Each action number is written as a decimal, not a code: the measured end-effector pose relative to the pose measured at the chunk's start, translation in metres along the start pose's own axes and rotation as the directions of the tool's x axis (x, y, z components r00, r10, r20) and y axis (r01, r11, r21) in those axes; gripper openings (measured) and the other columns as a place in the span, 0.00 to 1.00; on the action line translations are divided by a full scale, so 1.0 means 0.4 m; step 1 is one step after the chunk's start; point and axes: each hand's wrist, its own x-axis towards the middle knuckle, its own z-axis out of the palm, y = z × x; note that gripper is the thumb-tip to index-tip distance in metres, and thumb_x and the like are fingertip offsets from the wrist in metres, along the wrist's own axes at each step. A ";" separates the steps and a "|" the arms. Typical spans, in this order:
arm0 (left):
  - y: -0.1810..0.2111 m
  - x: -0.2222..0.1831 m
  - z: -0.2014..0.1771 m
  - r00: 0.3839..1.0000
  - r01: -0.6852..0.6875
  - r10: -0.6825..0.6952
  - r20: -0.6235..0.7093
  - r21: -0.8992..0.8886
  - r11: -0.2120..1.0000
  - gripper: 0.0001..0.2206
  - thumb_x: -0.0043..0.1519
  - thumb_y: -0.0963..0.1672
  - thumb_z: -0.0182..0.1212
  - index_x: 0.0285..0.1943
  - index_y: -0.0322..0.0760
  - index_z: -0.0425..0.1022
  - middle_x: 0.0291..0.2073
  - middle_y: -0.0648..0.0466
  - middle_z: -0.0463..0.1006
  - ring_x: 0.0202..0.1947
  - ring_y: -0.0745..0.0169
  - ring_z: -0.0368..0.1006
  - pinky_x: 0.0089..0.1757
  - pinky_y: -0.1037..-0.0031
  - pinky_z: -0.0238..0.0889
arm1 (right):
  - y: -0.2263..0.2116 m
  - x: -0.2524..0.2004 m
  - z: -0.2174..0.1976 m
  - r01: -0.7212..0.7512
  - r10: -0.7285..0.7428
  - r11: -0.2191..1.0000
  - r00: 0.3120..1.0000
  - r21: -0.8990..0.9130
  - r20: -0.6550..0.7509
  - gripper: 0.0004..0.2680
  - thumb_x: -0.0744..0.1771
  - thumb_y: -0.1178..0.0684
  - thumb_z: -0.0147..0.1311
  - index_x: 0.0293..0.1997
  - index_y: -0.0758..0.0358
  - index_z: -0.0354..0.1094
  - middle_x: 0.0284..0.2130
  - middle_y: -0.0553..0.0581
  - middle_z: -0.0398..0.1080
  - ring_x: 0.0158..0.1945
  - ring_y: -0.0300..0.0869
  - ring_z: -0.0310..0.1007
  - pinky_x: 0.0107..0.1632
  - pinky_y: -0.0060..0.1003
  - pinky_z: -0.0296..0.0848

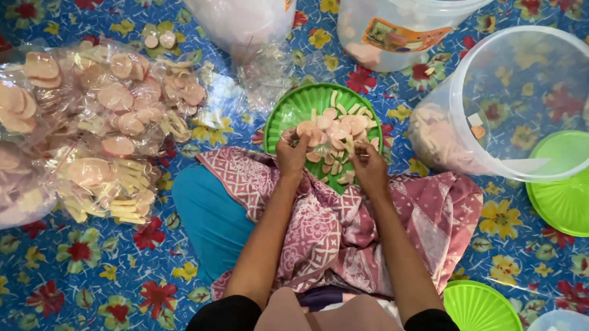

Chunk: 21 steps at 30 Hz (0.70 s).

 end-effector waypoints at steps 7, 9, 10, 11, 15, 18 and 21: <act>0.009 -0.004 -0.001 0.995 -0.063 0.059 0.076 0.053 0.997 0.10 0.49 0.41 0.65 0.38 0.33 0.74 0.21 0.49 0.76 0.17 0.63 0.73 0.21 0.78 0.67 | 0.027 0.012 0.014 0.107 -0.107 0.994 0.994 0.007 0.014 0.09 0.62 0.57 0.59 0.45 0.58 0.70 0.34 0.58 0.71 0.43 0.48 0.72 0.46 0.38 0.70; -0.003 0.005 -0.011 0.991 -0.072 0.066 0.117 0.044 0.996 0.12 0.50 0.42 0.65 0.41 0.33 0.74 0.23 0.49 0.76 0.19 0.64 0.73 0.23 0.77 0.68 | 0.028 0.015 0.010 0.113 -0.113 0.993 0.994 0.022 0.007 0.08 0.62 0.58 0.58 0.43 0.59 0.71 0.34 0.58 0.70 0.42 0.47 0.72 0.45 0.36 0.70; 0.002 0.000 -0.007 0.990 -0.075 0.070 0.119 0.045 0.996 0.12 0.50 0.42 0.65 0.41 0.33 0.74 0.23 0.49 0.76 0.19 0.64 0.73 0.23 0.77 0.68 | 0.040 0.017 0.011 0.115 -0.115 0.993 0.993 0.024 0.004 0.08 0.62 0.58 0.58 0.43 0.59 0.71 0.34 0.58 0.70 0.42 0.47 0.72 0.45 0.36 0.70; 0.008 -0.005 -0.004 0.991 -0.065 0.060 0.118 0.035 0.997 0.12 0.50 0.42 0.65 0.41 0.32 0.73 0.23 0.50 0.76 0.19 0.65 0.73 0.23 0.78 0.68 | 0.051 0.019 0.012 0.127 -0.127 0.992 0.992 0.010 0.005 0.08 0.62 0.57 0.58 0.43 0.58 0.72 0.34 0.57 0.69 0.42 0.47 0.72 0.45 0.36 0.70; 0.004 -0.020 0.003 0.982 -0.102 0.090 0.168 0.067 0.992 0.13 0.50 0.41 0.67 0.41 0.32 0.73 0.24 0.46 0.77 0.20 0.63 0.74 0.24 0.76 0.69 | 0.044 0.016 0.012 0.141 -0.140 0.989 0.990 0.035 -0.016 0.08 0.62 0.59 0.57 0.42 0.58 0.73 0.33 0.57 0.69 0.42 0.48 0.72 0.45 0.36 0.70; 0.003 -0.015 0.000 0.977 -0.098 0.085 0.193 0.059 0.993 0.12 0.50 0.42 0.67 0.41 0.33 0.74 0.24 0.45 0.77 0.19 0.62 0.74 0.23 0.76 0.70 | 0.075 0.024 0.019 0.154 -0.150 0.985 0.987 0.084 -0.056 0.07 0.62 0.59 0.58 0.42 0.59 0.73 0.33 0.57 0.68 0.43 0.47 0.71 0.46 0.36 0.70; -0.015 -0.009 0.002 0.984 -0.164 0.147 0.098 0.186 0.969 0.12 0.48 0.43 0.68 0.39 0.35 0.75 0.25 0.45 0.78 0.25 0.60 0.76 0.26 0.74 0.68 | 0.064 0.021 0.016 0.100 -0.092 0.983 0.994 0.155 -0.064 0.07 0.63 0.59 0.57 0.43 0.62 0.72 0.36 0.60 0.69 0.46 0.49 0.70 0.49 0.38 0.68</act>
